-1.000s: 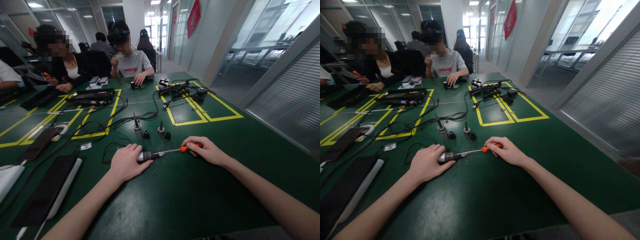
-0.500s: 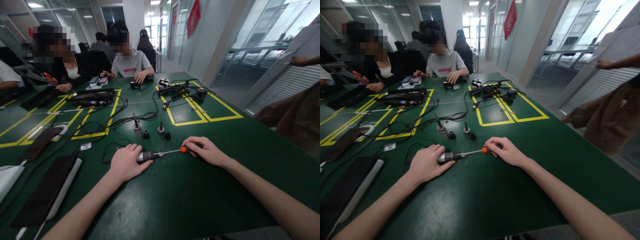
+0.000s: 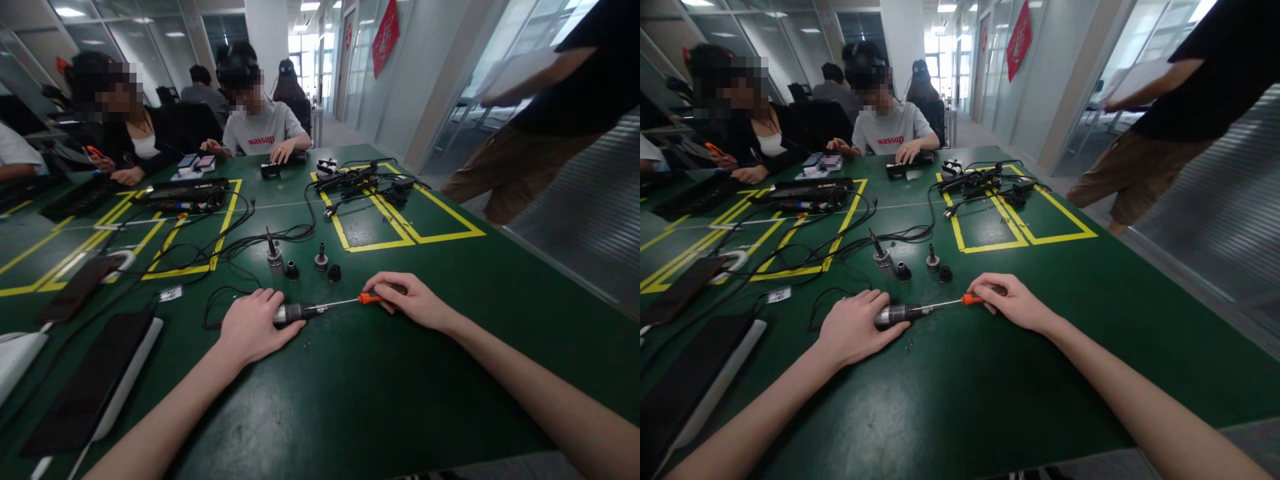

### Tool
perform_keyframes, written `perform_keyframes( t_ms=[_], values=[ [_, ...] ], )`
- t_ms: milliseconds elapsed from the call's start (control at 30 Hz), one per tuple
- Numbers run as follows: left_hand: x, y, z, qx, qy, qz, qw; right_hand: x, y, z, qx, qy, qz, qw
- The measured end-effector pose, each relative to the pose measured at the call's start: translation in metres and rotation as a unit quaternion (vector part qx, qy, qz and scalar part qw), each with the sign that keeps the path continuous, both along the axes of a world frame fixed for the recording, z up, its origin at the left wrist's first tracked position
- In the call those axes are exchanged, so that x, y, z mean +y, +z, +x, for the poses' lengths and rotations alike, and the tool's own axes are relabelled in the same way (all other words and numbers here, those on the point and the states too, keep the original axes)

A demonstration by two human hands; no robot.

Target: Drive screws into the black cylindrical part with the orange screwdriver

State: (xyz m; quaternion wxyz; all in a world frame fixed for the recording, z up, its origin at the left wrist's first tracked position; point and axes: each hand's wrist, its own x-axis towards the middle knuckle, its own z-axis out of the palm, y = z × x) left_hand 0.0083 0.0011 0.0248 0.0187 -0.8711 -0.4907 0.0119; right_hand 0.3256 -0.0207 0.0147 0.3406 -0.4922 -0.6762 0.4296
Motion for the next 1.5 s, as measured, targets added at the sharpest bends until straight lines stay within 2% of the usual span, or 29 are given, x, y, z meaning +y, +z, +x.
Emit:
perform_keyframes(
  t_ms=[133, 433, 600, 967, 1200, 1500],
  values=[
    [-0.0002, 0.0015, 0.0000, 0.009, -0.008, -0.014, 1.000, -0.0001, -0.0010, -0.0009, 0.001, -0.004, -0.013, 1.000],
    [-0.0014, 0.0012, 0.0004, -0.011, -0.007, -0.008, 1.000, 0.0001, -0.0022, 0.0033, -0.050, -0.007, 0.040, 0.998],
    [-0.0023, -0.0004, -0.0020, -0.027, -0.015, -0.006, 1.000, -0.0029, -0.0002, 0.0008, -0.060, 0.002, 0.000, 0.998],
    [-0.0025, -0.0027, -0.0036, -0.028, -0.008, -0.013, 0.999, -0.0021, -0.0010, 0.0000, -0.006, -0.030, 0.006, 1.000],
    [-0.0036, -0.0016, -0.0036, -0.037, -0.012, -0.011, 0.999, -0.0028, -0.0022, -0.0026, 0.001, -0.025, -0.044, 0.999],
    [-0.0030, -0.0024, -0.0030, -0.052, -0.015, -0.006, 0.999, -0.0018, -0.0042, 0.0005, -0.039, -0.014, 0.018, 0.999]
  ],
)
